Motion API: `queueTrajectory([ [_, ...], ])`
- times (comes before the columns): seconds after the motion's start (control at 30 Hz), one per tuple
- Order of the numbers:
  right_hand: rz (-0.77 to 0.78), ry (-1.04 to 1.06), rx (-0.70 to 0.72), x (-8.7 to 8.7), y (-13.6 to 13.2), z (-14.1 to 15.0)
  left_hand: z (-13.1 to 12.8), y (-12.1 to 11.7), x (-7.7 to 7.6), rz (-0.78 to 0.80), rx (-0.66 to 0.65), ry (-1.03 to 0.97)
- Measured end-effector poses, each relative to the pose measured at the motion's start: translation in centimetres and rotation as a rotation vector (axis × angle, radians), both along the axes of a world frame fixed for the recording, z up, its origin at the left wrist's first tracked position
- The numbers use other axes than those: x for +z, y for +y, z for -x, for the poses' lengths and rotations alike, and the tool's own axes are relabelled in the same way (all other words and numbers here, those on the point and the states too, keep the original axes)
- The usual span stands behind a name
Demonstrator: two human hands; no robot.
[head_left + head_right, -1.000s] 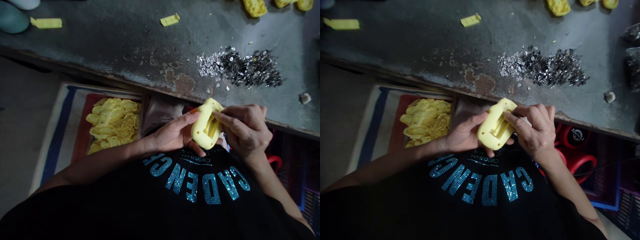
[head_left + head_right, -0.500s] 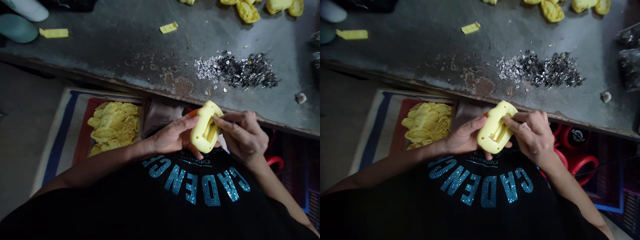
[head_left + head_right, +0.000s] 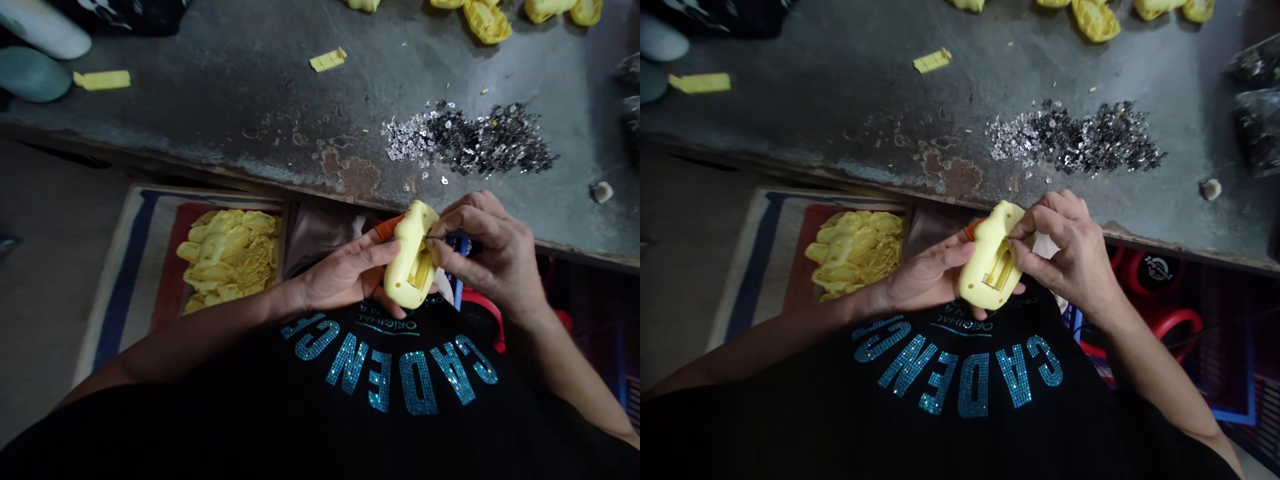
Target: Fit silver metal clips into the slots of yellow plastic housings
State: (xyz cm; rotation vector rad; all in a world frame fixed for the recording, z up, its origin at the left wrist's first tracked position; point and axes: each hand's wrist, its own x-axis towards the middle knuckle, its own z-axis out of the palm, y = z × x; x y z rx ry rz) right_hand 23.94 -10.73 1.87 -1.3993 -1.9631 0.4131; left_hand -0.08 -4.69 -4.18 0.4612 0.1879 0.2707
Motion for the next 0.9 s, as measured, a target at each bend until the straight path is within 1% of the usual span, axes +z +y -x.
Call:
queueTrajectory([
  [0.13, 0.046, 0.087, -0.007, -0.5, 0.4, -0.2, -0.1, 0.5, -0.1, 0.065, -0.029, -0.018],
  [0.27, 0.041, 0.157, -0.035, -0.9, 0.7, -0.4, -0.3, 1.0, 0.0, 0.092, -0.035, 0.001],
  [0.47, 0.049, 0.044, -0.043, -0.8, 1.2, -0.7, -0.8, 1.2, -0.3, 0.082, -0.004, 0.052],
  [0.63, 0.087, -0.077, -0.023, -0.4, 2.0, -1.2, -0.5, 0.9, -0.1, 0.051, 0.074, 0.174],
  [0.77, 0.104, -0.060, 0.047, -0.3, 2.5, -1.7, -0.2, 0.8, -0.1, 0.007, 0.083, 0.208],
  [0.9, 0.132, -0.021, 0.052, -0.4, 2.6, -1.7, -0.2, 0.8, -0.8, 0.053, 0.062, 0.166],
])
